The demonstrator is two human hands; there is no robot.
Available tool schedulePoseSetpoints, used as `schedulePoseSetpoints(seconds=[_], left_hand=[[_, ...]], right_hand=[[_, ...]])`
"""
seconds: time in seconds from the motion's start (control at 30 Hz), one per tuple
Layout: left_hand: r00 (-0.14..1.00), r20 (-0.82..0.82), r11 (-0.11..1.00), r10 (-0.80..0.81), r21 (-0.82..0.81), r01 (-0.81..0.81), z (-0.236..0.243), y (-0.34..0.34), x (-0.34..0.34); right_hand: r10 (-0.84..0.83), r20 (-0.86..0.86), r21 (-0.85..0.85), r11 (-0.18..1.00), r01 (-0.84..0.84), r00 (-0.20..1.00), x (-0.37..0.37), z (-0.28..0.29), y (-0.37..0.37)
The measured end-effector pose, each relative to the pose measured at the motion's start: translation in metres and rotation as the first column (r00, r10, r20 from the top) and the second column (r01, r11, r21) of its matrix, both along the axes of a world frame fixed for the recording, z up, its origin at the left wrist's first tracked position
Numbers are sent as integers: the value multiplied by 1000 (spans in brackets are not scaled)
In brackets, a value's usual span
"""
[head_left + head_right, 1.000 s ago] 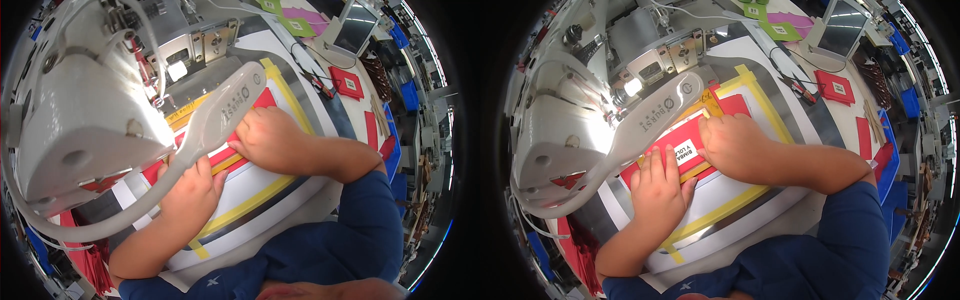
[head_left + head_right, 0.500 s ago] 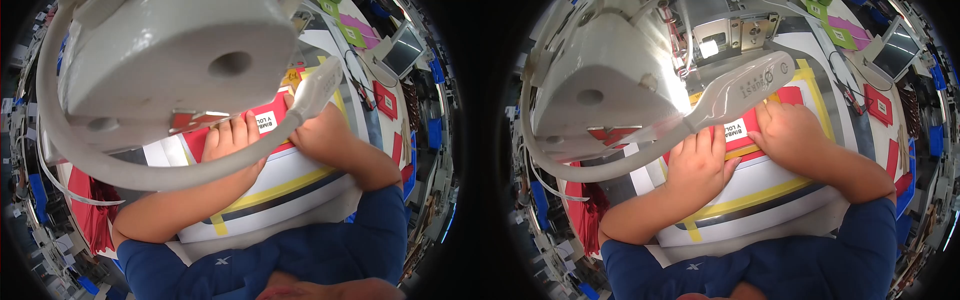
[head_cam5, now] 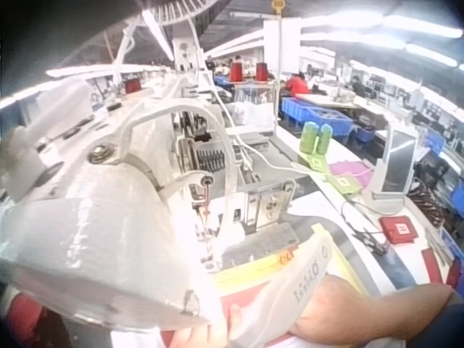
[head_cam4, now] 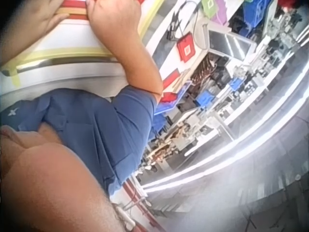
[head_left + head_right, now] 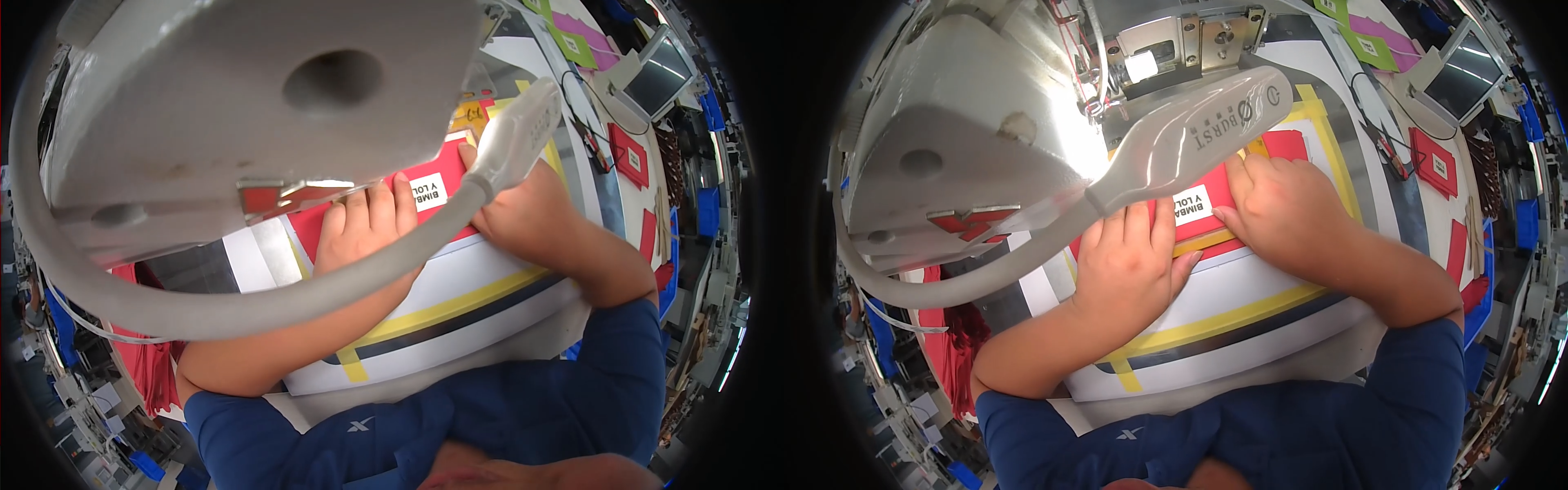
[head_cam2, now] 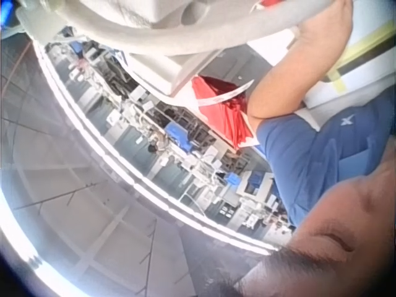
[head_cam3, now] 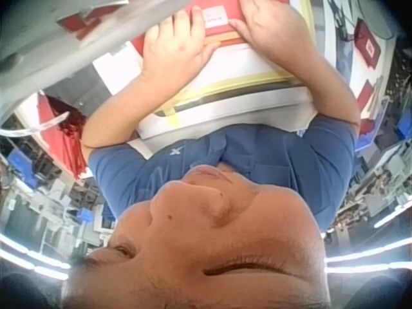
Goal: The recorder is placing and sewing brand labels onto small red fabric pieces using an industrial sewing machine.
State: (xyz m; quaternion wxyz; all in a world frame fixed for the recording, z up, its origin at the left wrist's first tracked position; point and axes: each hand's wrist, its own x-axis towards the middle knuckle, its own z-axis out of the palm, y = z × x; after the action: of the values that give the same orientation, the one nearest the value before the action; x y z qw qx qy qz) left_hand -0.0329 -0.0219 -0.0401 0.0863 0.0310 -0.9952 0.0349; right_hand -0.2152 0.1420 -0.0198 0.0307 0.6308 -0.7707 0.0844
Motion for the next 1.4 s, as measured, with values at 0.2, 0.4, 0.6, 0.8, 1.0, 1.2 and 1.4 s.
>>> schedulePoseSetpoints(seconds=[0.2,0.4,0.6,0.8,1.0,1.2,1.4], left_hand=[[1000,27,1000,-4,-8,4,2,-1,2],[997,77,999,8,52,-12,0,1,3],[999,-22,996,-24,86,26,8,-2,1],[1000,8,994,-9,112,8,12,-2,2],[984,175,994,33,93,-50,17,-3,3],[995,82,995,-50,87,43,23,-6,6],[989,146,995,-25,99,10,26,-10,13]], right_hand=[[-4,6,4,1000,4,1000,1,2,-2],[-5,-1,-18,1000,5,1000,2,1,0],[-6,59,50,999,3,998,-1,5,-1],[25,53,60,998,-28,998,-2,4,-1],[-15,109,-33,999,19,994,3,3,-5],[133,-72,-16,991,-134,989,2,4,-8],[250,-225,51,968,-245,942,7,0,-20]])
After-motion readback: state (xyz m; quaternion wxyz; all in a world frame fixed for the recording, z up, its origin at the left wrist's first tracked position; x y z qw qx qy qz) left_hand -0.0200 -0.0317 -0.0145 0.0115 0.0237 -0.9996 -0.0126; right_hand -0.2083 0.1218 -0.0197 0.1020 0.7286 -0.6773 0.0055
